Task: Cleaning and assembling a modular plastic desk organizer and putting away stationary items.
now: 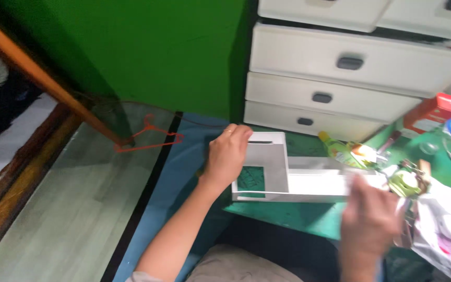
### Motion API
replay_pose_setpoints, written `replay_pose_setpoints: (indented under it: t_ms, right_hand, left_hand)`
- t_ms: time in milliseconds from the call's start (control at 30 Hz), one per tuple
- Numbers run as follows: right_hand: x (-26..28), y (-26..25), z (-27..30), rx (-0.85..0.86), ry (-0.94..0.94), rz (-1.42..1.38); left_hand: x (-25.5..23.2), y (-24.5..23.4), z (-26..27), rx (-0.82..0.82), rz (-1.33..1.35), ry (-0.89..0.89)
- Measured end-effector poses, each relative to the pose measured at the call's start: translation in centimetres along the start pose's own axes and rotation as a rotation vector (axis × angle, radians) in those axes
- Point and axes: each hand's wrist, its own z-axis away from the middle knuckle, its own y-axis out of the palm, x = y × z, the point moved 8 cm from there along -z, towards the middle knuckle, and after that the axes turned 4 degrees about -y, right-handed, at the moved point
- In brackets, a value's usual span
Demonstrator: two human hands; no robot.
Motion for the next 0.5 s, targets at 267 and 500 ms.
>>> replay_pose_setpoints:
  t_ms: [267, 500]
  right_hand:
    - [14.2, 4.3, -1.3, 0.253, -0.404, -0.487]
    - [16.2, 9.3, -6.5, 0.344, -0.488, -0.341]
  left_hand:
    - [8.3, 7.3, -0.2, 0.016, 1.036, -0.264]
    - [10.3, 9.0, 0.5, -0.136, 1.508, -0.552]
